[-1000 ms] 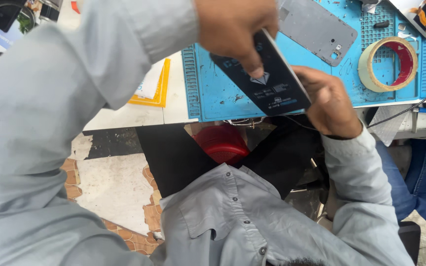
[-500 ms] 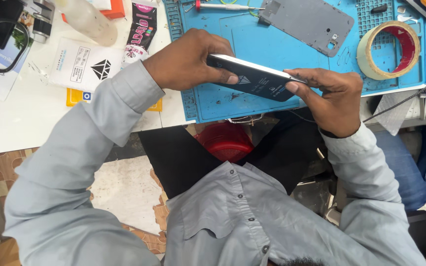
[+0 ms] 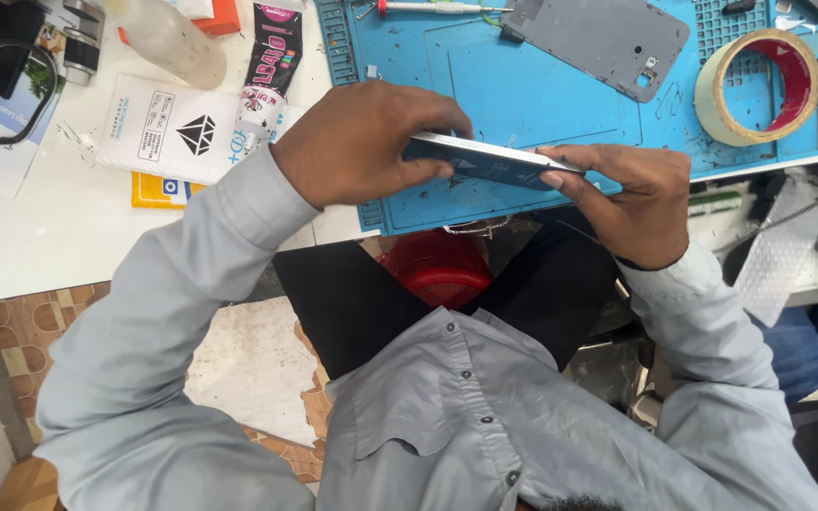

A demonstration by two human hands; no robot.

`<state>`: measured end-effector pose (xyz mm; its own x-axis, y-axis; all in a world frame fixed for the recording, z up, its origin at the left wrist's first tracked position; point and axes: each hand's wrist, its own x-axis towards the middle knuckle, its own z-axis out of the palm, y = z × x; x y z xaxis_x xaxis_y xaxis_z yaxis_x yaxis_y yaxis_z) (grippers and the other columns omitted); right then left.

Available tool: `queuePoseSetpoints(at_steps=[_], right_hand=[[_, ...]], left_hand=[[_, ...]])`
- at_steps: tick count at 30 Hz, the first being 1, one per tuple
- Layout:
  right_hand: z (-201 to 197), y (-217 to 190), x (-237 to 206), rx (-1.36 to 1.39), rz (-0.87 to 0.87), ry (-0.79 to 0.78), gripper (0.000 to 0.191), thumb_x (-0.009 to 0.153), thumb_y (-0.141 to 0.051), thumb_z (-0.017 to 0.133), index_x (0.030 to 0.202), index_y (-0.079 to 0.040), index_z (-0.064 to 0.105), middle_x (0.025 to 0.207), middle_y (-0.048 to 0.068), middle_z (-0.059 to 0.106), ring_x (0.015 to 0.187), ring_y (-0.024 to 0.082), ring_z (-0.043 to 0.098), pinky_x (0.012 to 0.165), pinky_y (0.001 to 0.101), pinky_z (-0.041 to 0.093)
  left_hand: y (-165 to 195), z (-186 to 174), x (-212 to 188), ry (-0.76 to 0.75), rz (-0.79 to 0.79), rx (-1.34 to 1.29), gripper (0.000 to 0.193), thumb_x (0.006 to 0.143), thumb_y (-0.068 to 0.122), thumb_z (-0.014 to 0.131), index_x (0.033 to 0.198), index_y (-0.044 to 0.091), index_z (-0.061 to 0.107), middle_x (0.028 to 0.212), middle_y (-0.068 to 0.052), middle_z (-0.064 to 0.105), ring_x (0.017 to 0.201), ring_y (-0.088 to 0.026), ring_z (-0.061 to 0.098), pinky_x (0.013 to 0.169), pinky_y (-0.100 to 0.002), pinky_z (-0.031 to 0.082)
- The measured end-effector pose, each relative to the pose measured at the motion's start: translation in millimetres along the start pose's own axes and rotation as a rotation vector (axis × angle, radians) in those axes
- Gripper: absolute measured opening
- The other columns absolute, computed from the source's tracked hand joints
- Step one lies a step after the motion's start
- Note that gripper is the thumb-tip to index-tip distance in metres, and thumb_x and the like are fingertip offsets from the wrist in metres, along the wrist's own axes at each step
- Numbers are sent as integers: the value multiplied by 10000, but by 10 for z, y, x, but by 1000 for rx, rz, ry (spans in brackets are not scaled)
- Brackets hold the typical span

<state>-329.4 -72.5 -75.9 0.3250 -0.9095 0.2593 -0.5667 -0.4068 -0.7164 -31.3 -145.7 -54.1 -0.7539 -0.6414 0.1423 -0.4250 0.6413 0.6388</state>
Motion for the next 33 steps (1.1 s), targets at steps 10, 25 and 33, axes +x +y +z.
queuePoseSetpoints(at_steps=[10,25,33], right_hand=[[125,136,-175,80,52,12,380,929,-48,807,1290,3,701,1140,138,764,945,206,770,793,278,593],[-276,-175,-46,-89,-295,48,395,873,-27,808,1255,-55,710,991,91,763,836,236,744,692,341,568],[-331,-288,8,106,-251,111,424,902,-92,803,1304,-64,672,1174,70,763,1027,225,773,819,296,618]], left_hand=[[288,119,194,-79,43,205,213,977,267,685,1136,125,700,910,-33,701,794,-285,705,605,-445,526],[354,278,-29,270,200,-36,313,925,46,776,1214,46,656,1108,-94,736,957,-273,735,782,-370,578],[336,389,-119,373,182,-159,291,977,-9,718,1247,37,618,1175,-138,732,1046,-280,748,863,-367,616]])
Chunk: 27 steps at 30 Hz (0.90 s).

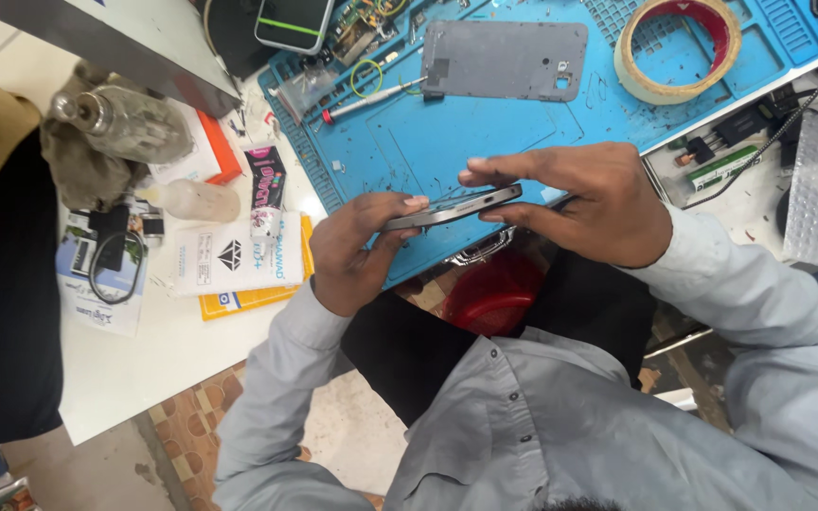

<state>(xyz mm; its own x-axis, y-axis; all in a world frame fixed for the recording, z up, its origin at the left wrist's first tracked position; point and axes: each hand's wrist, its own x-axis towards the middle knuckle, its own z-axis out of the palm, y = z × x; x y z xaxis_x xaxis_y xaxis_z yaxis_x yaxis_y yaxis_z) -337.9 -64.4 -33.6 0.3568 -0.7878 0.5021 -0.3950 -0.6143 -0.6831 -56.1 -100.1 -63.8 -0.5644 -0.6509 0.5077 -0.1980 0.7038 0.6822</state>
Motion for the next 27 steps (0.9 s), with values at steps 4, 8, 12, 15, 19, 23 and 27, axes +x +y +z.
queuePoseSetpoints(at_steps=[4,8,12,15,19,23,27], right_hand=[[17,-2,-22,15,47,25,300,892,-85,812,1184,-90,746,1109,57,780,943,198,792,760,271,619],[-7,13,-9,-157,218,-11,330,842,-178,863,1169,-140,839,948,76,800,723,198,740,625,316,516],[71,50,120,243,167,85,299,971,-78,791,1252,-15,712,1116,112,767,984,162,773,855,274,631],[264,48,188,350,223,121,238,944,-87,793,1146,13,714,1040,113,756,927,151,749,811,277,637],[378,51,170,155,228,149,192,908,-104,847,973,32,727,915,112,754,807,155,742,709,279,597],[353,83,159,113,225,153,225,917,-131,860,923,31,703,885,110,742,800,144,738,706,274,579],[342,118,148,103,243,141,224,921,-138,864,917,25,711,879,105,742,796,145,730,718,274,577]], left_hand=[[-19,107,-133,52,-98,-84,260,1009,20,711,1253,33,621,1170,-141,726,1045,-255,748,893,-343,609],[-99,259,-234,178,-255,-100,258,1002,85,758,1229,25,652,1039,-103,725,914,-163,702,822,-274,562],[-188,400,-213,333,-386,-428,315,1029,166,742,1275,6,627,1096,-80,719,1004,-127,666,922,-276,541],[-200,477,-145,421,-402,-623,330,1050,217,718,1272,-1,610,1175,-81,716,1091,-128,659,1008,-296,524],[-146,540,-69,475,-415,-628,326,1054,261,723,1232,9,618,1144,-73,709,1068,-120,640,999,-296,505],[-129,580,-53,507,-411,-651,331,1064,286,707,1232,14,618,1138,-60,706,1064,-117,636,1005,-285,495],[-150,625,-42,524,-403,-702,317,1077,276,707,1226,11,616,1137,-67,709,1063,-121,634,1007,-291,494]])
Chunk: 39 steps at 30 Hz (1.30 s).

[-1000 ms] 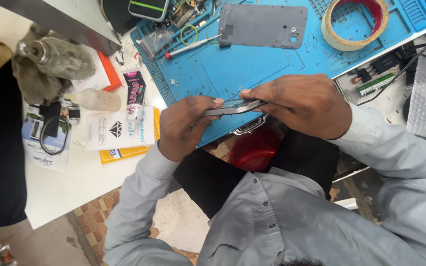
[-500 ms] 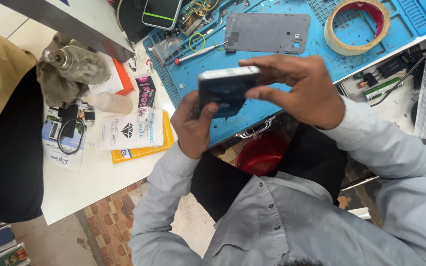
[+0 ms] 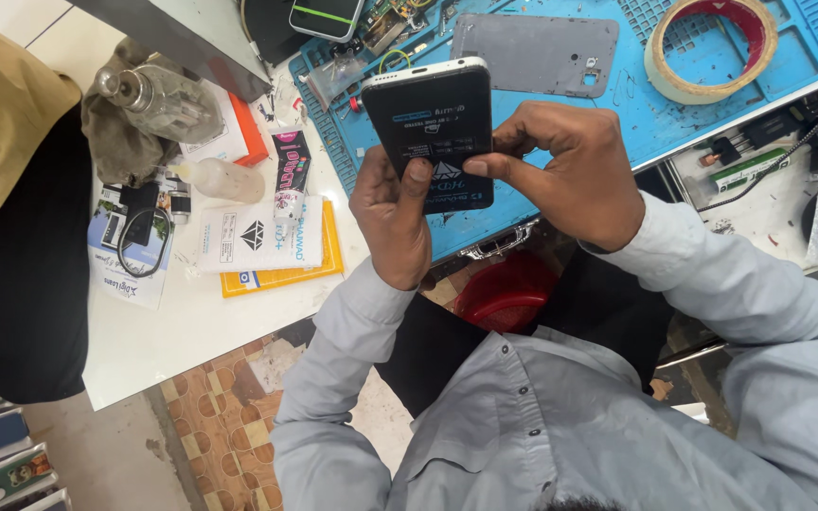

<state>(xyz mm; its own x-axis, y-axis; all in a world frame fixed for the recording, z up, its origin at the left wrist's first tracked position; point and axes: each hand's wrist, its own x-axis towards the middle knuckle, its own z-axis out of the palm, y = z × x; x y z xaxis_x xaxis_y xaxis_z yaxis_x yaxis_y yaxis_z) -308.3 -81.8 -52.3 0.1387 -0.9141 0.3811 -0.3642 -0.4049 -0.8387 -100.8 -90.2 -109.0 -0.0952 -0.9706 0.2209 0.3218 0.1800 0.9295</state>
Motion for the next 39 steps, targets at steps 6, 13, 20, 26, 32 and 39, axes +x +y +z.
queuePoseSetpoints(at_steps=[6,13,20,26,32,39], right_hand=[[-50,171,9,592,208,-182,338,999,-219,730,1221,20,641,1215,96,671,1130,142,683,1027,302,584],[-104,331,-213,1149,729,-607,590,988,-291,593,1445,74,522,1294,170,689,1146,214,693,959,361,574],[22,367,-234,953,585,-410,544,990,-156,645,1477,43,510,1297,119,692,1125,161,674,944,325,569],[173,372,-245,952,575,-402,535,1009,-190,634,1474,38,499,1298,111,682,1139,155,675,973,324,573],[417,429,-307,1267,772,-578,587,1024,-244,670,1469,70,453,1232,180,678,1068,252,684,913,420,593],[392,283,-358,317,203,-445,765,959,-451,636,1479,63,412,1392,213,559,1292,259,584,1000,371,517]], left_hand=[[279,-56,12,-123,302,509,213,1094,188,689,1276,103,617,1224,-47,718,1157,-144,699,985,-271,564],[538,-325,57,-601,1240,1343,207,1110,179,653,1316,182,672,1388,20,665,1363,-175,577,1226,-436,290],[321,-434,-69,-331,776,1395,507,1078,128,672,1533,109,450,1594,-62,495,1526,-258,403,1341,-471,179],[97,-256,-197,-36,83,93,934,1034,549,698,1656,59,203,1694,-165,316,1538,-278,326,1320,-429,230],[-185,-71,-70,-153,-86,-669,1245,708,827,656,1615,77,249,1429,-113,489,1312,-236,530,1224,-414,387],[-162,0,-89,-28,-54,-599,1157,679,713,818,1521,94,321,1128,-23,465,1023,-158,556,1120,-396,463]])
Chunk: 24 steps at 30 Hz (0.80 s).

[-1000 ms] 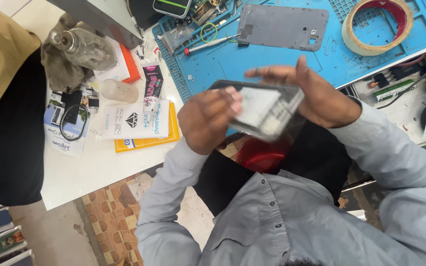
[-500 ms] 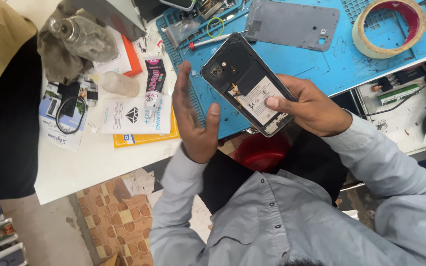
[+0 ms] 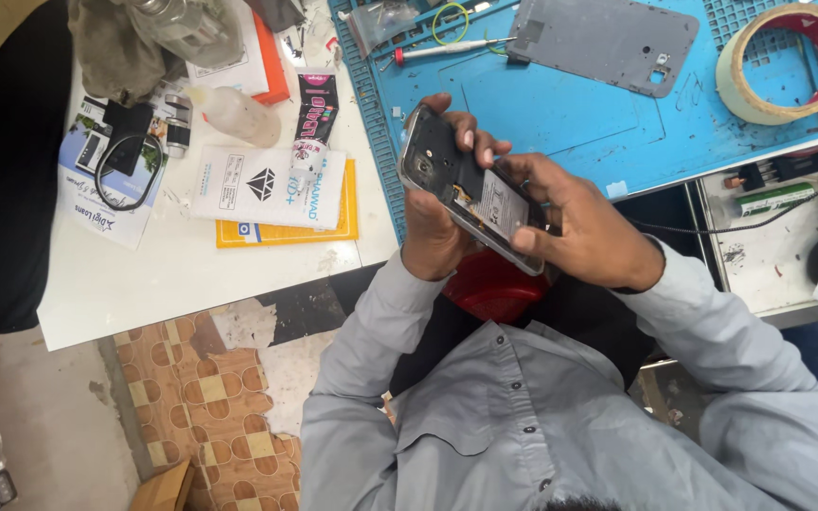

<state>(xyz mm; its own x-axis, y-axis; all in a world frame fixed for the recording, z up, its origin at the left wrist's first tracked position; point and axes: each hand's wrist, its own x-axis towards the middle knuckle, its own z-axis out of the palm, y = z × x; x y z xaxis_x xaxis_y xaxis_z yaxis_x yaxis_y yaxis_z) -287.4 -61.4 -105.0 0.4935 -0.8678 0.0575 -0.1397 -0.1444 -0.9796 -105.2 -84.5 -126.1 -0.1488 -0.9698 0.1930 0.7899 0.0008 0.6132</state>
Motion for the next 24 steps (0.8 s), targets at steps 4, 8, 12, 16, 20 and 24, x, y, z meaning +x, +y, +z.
queuePoseSetpoints(at_steps=[4,8,12,16,20,24], right_hand=[[37,-45,14,-117,74,41,784,976,-577,564,1473,26,497,1327,191,635,1247,274,632,1051,376,498],[11,-40,31,8,-46,-6,846,1029,-642,524,1506,55,467,1435,189,590,1338,301,586,1136,394,438],[-24,-42,-13,-11,-50,-38,900,976,-695,554,1457,63,492,1260,150,588,1147,237,578,1000,334,466],[-89,-68,-90,412,111,-106,954,936,-761,543,1448,44,520,1080,97,565,880,164,524,747,267,447],[-198,-94,-180,755,155,-159,922,986,-734,527,1445,63,476,1142,140,580,859,164,530,696,269,451],[-236,-65,-242,910,159,-175,850,1014,-666,479,1452,61,437,1134,235,614,888,253,625,684,325,512]], left_hand=[[34,128,-86,42,68,168,1217,611,668,878,1506,101,278,1133,-31,444,1046,-152,525,1005,-354,492],[73,248,-150,41,21,344,1205,658,659,880,1503,122,209,1216,-29,380,1084,-141,467,1013,-313,479],[55,326,-117,6,90,486,1152,732,739,769,1515,119,194,1236,-29,377,1074,-113,449,1015,-282,476],[122,330,-40,-79,67,542,967,893,725,621,1505,88,228,1262,-36,467,1112,-100,512,1048,-263,493],[199,344,41,-89,-57,422,719,1025,472,697,1433,47,285,1188,-89,563,1112,-135,587,993,-273,532],[197,403,80,-116,-94,372,583,1026,291,751,1329,44,318,1145,-101,567,1038,-128,626,877,-264,585]])
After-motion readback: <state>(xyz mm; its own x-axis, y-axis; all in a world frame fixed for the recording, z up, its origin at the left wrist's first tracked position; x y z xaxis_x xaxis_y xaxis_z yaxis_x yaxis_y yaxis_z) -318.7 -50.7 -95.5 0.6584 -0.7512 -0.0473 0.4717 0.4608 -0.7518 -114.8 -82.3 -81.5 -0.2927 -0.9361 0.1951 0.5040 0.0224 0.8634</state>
